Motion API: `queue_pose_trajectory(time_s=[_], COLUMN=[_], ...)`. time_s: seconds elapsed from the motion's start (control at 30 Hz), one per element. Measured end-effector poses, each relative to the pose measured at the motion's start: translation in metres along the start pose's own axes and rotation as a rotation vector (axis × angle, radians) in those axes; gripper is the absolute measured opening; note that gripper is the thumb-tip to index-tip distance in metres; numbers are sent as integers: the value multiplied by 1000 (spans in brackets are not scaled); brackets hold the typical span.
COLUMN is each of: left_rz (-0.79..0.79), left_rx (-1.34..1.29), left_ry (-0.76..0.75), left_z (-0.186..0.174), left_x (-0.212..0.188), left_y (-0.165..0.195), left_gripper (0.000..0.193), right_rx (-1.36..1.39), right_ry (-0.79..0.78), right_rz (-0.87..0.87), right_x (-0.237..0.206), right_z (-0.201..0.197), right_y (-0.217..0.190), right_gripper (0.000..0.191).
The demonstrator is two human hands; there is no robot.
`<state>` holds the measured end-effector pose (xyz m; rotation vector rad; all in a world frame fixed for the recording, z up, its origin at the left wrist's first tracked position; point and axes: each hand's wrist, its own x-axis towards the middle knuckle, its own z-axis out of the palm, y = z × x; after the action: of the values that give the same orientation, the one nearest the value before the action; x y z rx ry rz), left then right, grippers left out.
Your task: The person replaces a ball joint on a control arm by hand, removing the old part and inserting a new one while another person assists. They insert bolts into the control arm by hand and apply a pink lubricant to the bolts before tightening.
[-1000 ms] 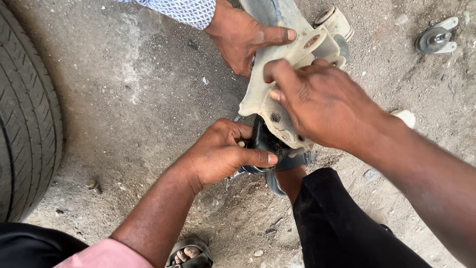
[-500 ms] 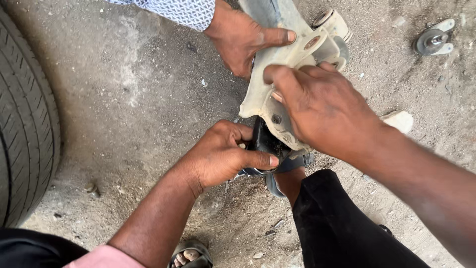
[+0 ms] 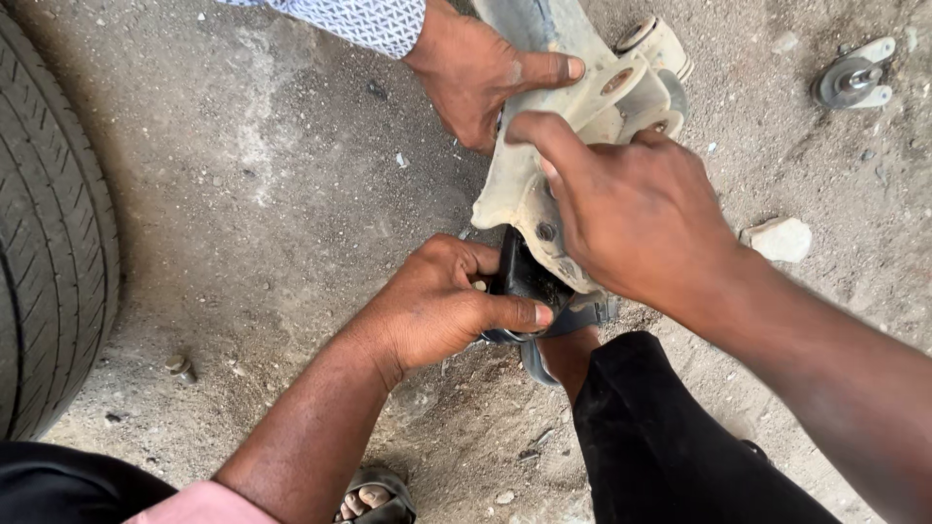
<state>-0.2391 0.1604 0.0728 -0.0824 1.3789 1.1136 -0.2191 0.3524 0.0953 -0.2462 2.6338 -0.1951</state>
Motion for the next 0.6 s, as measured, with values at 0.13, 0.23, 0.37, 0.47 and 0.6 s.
queue_pose_trajectory(time_s=[0.13, 0.23, 0.37, 0.47, 0.6], left_rz=[0, -25, 27, 27, -23], left_rx=[-15, 0, -36, -57, 24], left_ry=[18, 17, -8, -5, 12], left_z=[0, 0, 2, 1, -1], left_x=[0, 2, 2, 0, 2], left_y=[-2, -4, -4, -4, -3], left_gripper=[32, 31, 32, 32, 30], right_rx=[-50, -92, 32, -108, 62], right_ry=[69, 282, 234, -311, 195], right_rz=[15, -207, -188, 206, -205], right_x=[-2, -6, 1, 9, -4], right_z=[1, 0, -2, -5, -11], right_y=[3, 7, 6, 1, 12], right_gripper=[53, 49, 43, 50, 43])
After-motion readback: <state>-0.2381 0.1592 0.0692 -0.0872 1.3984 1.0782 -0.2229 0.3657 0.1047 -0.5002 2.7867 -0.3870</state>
